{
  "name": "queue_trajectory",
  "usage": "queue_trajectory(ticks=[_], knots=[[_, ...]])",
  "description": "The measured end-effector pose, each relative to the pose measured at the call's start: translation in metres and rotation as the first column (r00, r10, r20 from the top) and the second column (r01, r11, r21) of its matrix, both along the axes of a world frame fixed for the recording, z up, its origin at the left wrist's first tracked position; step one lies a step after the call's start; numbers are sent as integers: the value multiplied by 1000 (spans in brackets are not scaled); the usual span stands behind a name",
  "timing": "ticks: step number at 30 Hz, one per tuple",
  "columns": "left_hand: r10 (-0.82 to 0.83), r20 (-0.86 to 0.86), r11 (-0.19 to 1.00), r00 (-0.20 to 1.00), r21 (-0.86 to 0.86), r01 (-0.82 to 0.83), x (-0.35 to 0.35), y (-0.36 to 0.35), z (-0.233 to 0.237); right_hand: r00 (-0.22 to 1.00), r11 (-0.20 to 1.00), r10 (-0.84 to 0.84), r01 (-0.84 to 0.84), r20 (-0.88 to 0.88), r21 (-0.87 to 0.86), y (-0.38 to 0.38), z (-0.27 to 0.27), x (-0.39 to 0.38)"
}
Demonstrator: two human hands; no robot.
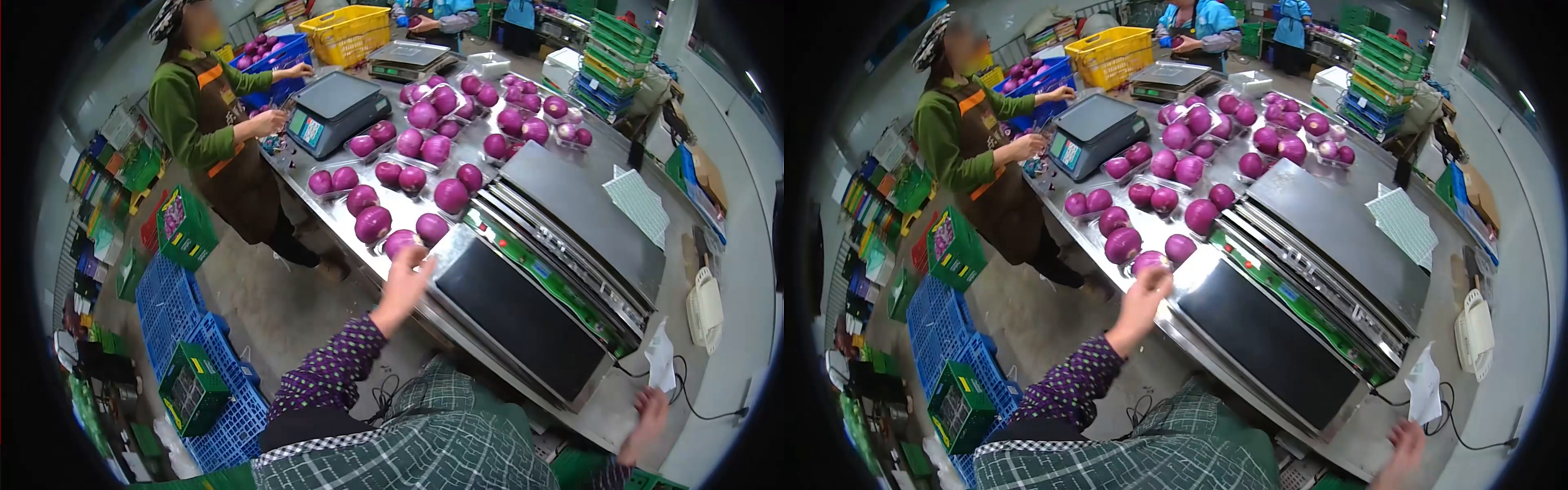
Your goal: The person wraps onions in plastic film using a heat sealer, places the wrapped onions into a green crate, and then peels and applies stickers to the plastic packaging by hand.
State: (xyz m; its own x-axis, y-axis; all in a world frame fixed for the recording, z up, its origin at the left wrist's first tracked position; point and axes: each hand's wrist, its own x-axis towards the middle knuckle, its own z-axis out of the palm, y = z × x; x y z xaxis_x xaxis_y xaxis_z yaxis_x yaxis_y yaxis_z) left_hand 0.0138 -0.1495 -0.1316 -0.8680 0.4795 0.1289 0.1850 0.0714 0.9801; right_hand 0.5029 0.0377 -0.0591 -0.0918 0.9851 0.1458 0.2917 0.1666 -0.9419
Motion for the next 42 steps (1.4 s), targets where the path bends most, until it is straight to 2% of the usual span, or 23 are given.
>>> queue_trajectory(ticks=[1,2,3,4,8,10,11,12,13,15,16,17,18,20,22,23,26,28,30,34,36,40,42], knots=[[106,-28,988,994,-106,-108,-24,-16,18,989,982,146,-149,-39,-113,5,-4,-63],[193,-124,963,973,-165,-212,-61,-32,-7,945,935,308,-322,-105,-152,0,4,-130],[267,-48,942,962,-200,-271,-86,-42,-4,877,858,474,-479,-74,-187,-7,17,-186],[336,-125,868,934,-343,-358,-111,-54,-9,804,770,587,-590,-93,-242,-12,28,-238],[383,-206,797,901,-419,-434,-199,-68,-37,467,470,881,-853,69,-226,-25,16,-405],[358,-188,811,915,-423,-405,-235,-69,-57,352,400,890,-908,291,-127,-36,10,-478],[345,-159,792,925,-479,-378,-250,-67,-67,326,357,902,-932,284,-60,-33,-20,-512],[311,-169,747,935,-565,-350,-263,-67,-71,296,332,863,-943,410,-17,-32,-47,-546],[305,-156,728,939,-597,-336,-270,-65,-68,324,363,837,-932,440,-4,-35,-69,-575],[229,-224,738,947,-595,-319,-293,-66,-85,188,309,767,-946,614,-96,-37,-107,-623],[165,-66,734,984,-658,-167,-304,-67,-81,190,363,745,-920,640,-149,-46,-110,-634],[124,-72,746,990,-651,-141,-312,-68,-88,79,309,761,-917,644,-252,-49,-114,-647],[83,-78,755,993,-646,-114,-315,-68,-93,72,323,776,-899,627,-296,-54,-117,-656],[107,69,877,992,-476,-62,-317,-63,-95,-33,260,792,-886,610,-385,-49,-117,-669],[133,247,948,960,-314,-51,-298,-59,-60,15,238,821,-918,570,-318,-45,-119,-671],[127,169,937,977,-344,-62,-295,-61,-51,173,330,771,-932,612,-152,-53,-126,-668],[111,197,969,974,-237,-63,-286,-67,-7,174,297,790,-948,588,-119,-48,-113,-665],[105,158,972,982,-227,-67,-274,-58,37,287,349,827,-936,484,-41,-43,-84,-660],[71,141,982,987,-181,-45,-266,-43,74,221,275,835,-961,505,-36,-22,-47,-649],[-118,144,992,982,-18,122,-223,21,118,250,275,815,-961,523,31,58,15,-589],[-283,129,954,951,143,264,-199,69,111,295,363,740,-932,604,10,108,47,-544],[-474,356,879,805,242,411,-112,178,114,443,546,682,-838,582,-2,203,93,-442],[-511,460,859,726,299,415,-75,228,103,544,667,560,-743,625,49,240,87,-395]])
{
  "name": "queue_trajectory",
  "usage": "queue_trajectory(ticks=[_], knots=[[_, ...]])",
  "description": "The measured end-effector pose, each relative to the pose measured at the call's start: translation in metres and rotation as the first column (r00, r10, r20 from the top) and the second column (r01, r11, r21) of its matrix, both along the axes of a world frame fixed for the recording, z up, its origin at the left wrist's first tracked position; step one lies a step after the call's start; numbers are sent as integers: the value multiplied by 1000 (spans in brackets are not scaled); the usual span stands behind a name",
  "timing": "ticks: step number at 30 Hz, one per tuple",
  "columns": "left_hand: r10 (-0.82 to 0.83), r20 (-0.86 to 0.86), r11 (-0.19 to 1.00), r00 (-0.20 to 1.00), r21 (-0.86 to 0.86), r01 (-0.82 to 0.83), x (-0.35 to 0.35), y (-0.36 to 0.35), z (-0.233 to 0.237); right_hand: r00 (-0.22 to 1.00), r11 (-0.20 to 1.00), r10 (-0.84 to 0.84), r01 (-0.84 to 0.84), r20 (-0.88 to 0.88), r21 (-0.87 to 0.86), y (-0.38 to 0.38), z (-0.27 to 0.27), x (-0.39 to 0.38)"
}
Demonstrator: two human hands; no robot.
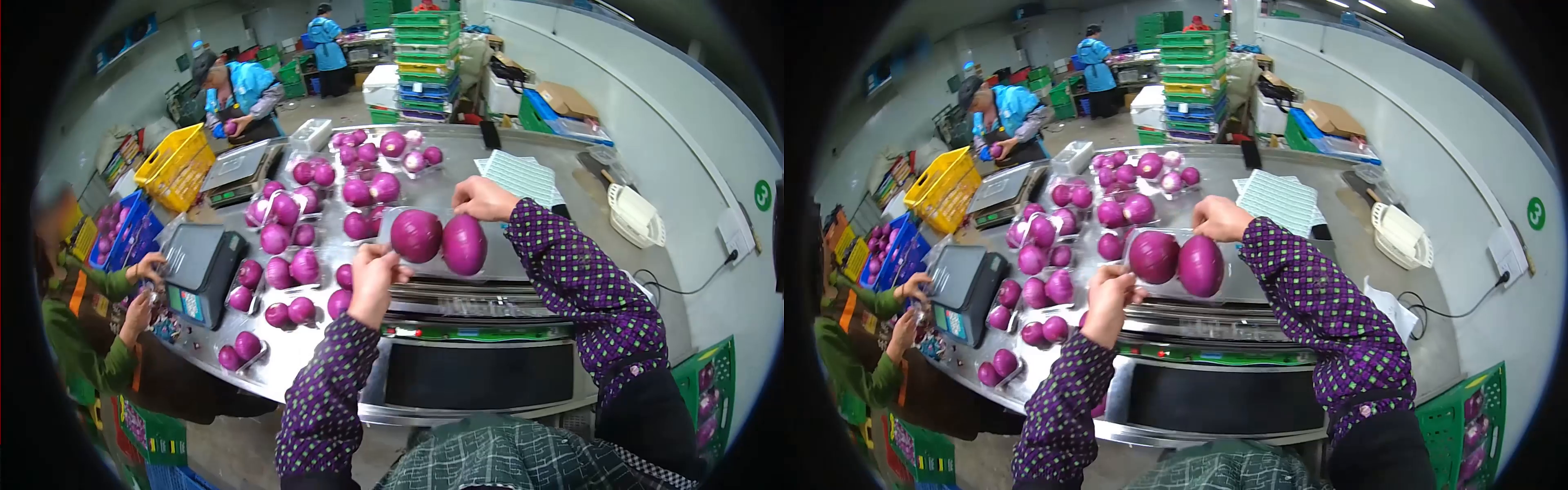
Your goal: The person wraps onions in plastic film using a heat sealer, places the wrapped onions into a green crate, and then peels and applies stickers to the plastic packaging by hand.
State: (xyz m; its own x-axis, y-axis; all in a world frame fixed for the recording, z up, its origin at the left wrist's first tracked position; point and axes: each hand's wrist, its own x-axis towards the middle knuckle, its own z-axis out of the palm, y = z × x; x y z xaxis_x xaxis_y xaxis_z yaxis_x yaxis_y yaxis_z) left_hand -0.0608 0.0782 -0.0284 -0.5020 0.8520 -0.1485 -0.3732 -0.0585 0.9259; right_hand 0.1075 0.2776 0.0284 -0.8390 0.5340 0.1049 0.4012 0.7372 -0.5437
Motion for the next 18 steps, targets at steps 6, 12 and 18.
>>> queue_trajectory(ticks=[6,12,18], knots=[[-235,-49,965,971,-126,228,68,65,-41,818,822,-570,569,-77,-35,31,-60,90],[-33,-931,982,362,36,184,56,78,-11,888,930,-298,353,-351,103,-32,-56,106],[-130,-982,950,139,-83,302,77,94,-14,941,916,-195,276,-277,292,-34,-53,105]])
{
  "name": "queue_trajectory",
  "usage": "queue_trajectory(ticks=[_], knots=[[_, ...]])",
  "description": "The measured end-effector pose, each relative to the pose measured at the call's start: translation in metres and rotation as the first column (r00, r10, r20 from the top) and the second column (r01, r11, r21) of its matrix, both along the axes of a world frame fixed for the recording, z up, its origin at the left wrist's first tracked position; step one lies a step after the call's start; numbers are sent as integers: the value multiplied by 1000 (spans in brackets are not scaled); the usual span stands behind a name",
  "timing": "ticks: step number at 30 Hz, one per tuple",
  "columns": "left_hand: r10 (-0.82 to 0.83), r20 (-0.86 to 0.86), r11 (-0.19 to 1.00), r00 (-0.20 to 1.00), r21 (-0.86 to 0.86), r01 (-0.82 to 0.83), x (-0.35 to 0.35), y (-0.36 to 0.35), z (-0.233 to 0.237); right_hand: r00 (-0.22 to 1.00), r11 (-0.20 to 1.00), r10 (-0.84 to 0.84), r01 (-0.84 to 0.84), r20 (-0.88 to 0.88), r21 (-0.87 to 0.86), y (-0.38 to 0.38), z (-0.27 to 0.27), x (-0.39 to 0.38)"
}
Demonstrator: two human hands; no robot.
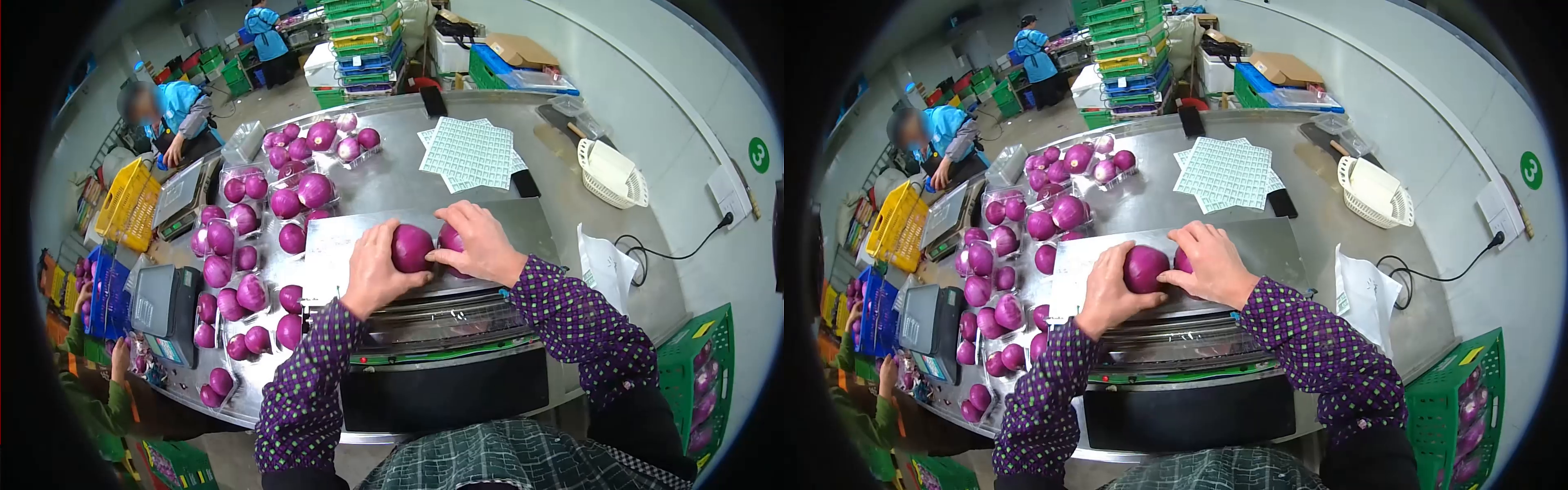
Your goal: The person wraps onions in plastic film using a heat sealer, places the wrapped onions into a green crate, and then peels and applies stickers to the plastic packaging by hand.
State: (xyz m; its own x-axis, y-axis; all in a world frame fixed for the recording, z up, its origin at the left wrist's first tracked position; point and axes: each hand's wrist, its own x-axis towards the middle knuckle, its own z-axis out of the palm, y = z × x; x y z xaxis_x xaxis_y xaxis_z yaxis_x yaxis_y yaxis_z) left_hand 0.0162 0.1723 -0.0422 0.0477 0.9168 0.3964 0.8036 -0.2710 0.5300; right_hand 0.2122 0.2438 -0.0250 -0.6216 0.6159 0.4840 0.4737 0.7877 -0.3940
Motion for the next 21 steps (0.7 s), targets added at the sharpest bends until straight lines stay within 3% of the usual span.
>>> queue_trajectory(ticks=[1,6,8,9,12,14,17,20,21], knots=[[33,-23,999,999,18,-32,0,-4,-1,1000,994,-5,5,-5,110,0,1,1],[-16,196,1000,981,2,16,0,-13,-15,997,978,58,-66,46,200,-7,-3,-17],[-13,246,999,969,-25,20,-1,-11,-11,994,997,-38,44,-100,59,-8,5,-15],[-14,234,999,972,-35,23,-1,-13,-11,996,990,-63,55,-65,-127,-12,9,-8],[-19,225,999,974,-23,25,-2,-15,-15,998,992,50,-53,-22,-114,-14,1,8],[-27,217,999,976,51,17,0,-14,-20,996,993,88,-89,-13,-73,-20,-2,2],[-52,221,998,974,36,45,0,-16,-22,984,949,17,-72,179,307,-26,3,-11],[-69,199,997,978,35,63,-3,-17,-23,967,952,-60,-19,246,305,-25,-5,-20],[-62,199,998,978,7,62,-4,-17,-22,974,981,-3,-41,226,190,-24,-1,-18]])
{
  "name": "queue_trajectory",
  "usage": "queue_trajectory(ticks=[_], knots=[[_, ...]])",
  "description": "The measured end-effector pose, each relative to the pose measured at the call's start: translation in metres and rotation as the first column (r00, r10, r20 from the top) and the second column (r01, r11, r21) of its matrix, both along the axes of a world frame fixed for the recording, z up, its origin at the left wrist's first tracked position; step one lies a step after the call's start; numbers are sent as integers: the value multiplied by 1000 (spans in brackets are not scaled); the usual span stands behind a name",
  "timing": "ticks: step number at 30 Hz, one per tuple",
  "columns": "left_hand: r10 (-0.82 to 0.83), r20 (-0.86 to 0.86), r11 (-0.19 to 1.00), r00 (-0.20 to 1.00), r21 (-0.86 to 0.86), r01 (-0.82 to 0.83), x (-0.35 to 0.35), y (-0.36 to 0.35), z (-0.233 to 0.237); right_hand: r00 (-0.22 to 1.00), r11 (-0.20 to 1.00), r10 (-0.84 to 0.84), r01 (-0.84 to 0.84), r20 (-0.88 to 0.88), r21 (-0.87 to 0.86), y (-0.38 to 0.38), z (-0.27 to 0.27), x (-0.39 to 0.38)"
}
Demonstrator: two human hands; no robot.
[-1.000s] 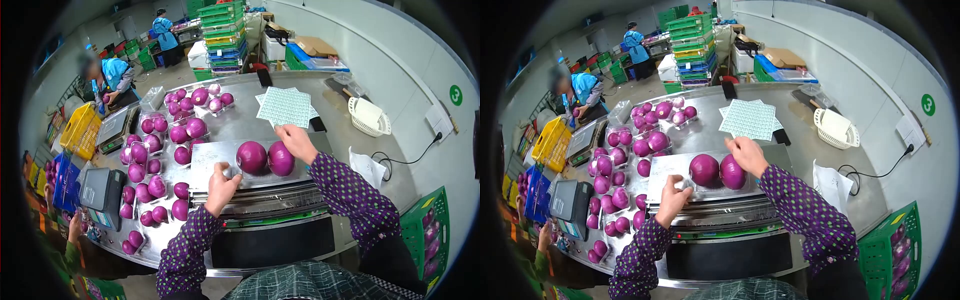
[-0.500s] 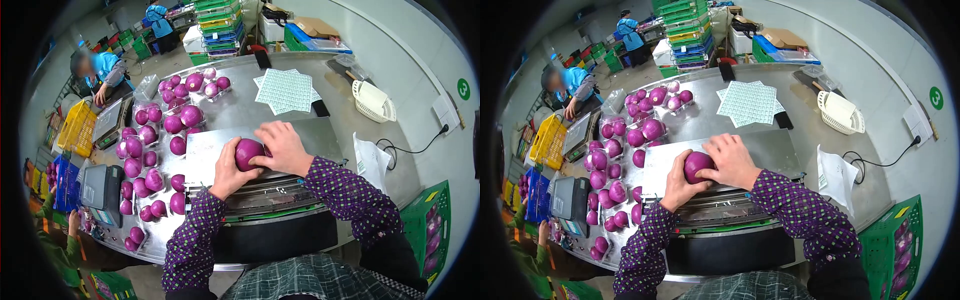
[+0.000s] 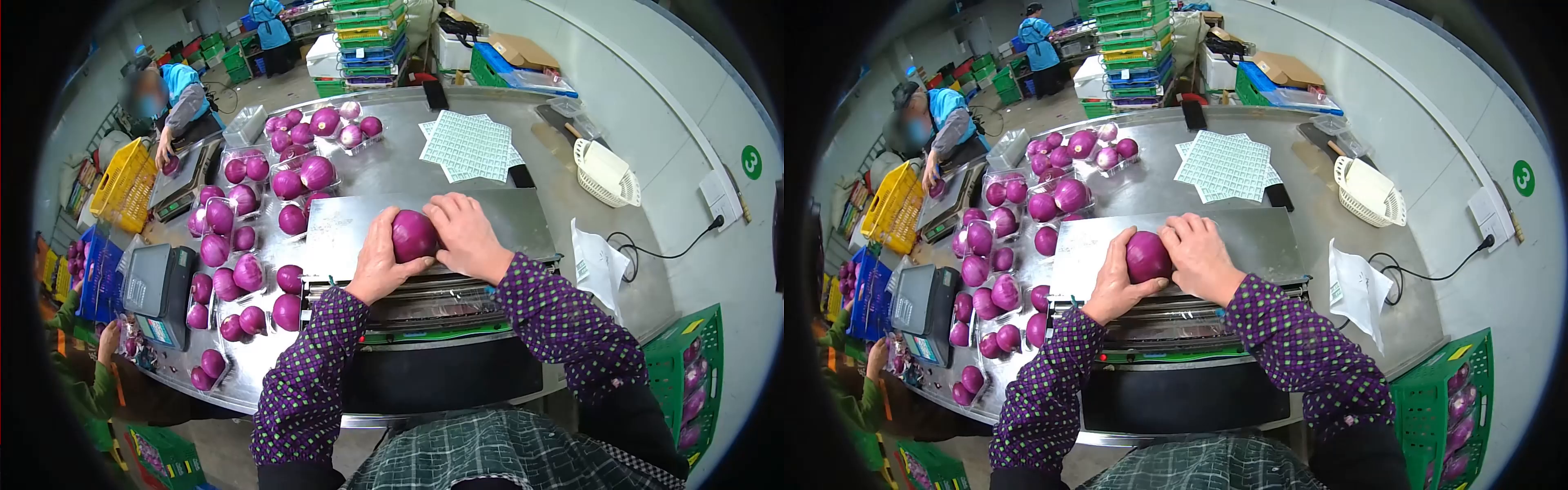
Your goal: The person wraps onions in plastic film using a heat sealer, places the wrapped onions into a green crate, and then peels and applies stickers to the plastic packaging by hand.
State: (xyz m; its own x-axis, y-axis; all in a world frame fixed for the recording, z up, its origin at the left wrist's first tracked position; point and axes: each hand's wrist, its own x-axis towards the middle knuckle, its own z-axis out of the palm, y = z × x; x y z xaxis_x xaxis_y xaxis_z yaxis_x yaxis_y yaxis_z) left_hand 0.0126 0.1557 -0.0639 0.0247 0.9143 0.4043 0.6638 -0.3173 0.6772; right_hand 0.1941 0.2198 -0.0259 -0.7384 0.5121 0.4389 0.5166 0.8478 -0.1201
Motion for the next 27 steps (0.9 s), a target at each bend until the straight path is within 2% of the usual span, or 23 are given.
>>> queue_trajectory(ticks=[1,3,5,6,7,8,10,13,14,15,17,21,23,24,25,27], knots=[[4,2,1000,1000,-26,-4,0,-1,1,1000,1000,4,-4,0,1,-1,5,4],[52,7,999,999,-13,-52,-3,-13,2,983,976,87,-116,-163,-184,-1,12,16],[142,18,989,990,25,-143,-9,-18,8,974,947,-91,21,-206,-319,3,18,38],[124,171,984,977,-150,-99,-14,-20,10,968,931,-157,79,-196,-356,5,17,48],[129,176,982,976,-158,-101,-9,-22,8,958,907,-223,136,-180,-400,5,12,53],[125,193,977,973,-195,-87,-1,-24,6,959,900,-226,136,-174,-415,-2,0,54],[111,217,969,970,-238,-58,9,-17,8,933,827,-279,114,-225,-550,-6,-17,50],[77,278,969,958,-248,-6,14,-16,7,903,749,-339,90,-263,-656,-16,-12,60],[63,233,974,970,-224,-9,16,-15,5,886,705,-354,43,-298,-708,-20,-7,64],[63,238,973,969,-229,-7,17,-15,4,888,702,-357,48,-292,-711,-20,-8,65],[58,299,962,952,-273,27,22,-13,10,899,802,-350,144,-263,-579,-21,-11,68],[30,364,956,931,-282,80,23,-9,8,904,787,-350,140,-248,-601,-18,-6,77],[111,408,949,906,-313,24,9,-21,14,899,773,-381,182,-216,-607,-26,11,96],[120,197,982,973,-169,-87,-7,-33,22,891,754,-412,215,-191,-620,-28,14,110],[160,-22,987,987,1,-160,-21,-48,32,877,756,-466,323,-120,-569,-25,10,139],[195,-437,900,878,-276,-337,-35,-80,48,850,762,-505,355,-153,-542,-25,9,174]])
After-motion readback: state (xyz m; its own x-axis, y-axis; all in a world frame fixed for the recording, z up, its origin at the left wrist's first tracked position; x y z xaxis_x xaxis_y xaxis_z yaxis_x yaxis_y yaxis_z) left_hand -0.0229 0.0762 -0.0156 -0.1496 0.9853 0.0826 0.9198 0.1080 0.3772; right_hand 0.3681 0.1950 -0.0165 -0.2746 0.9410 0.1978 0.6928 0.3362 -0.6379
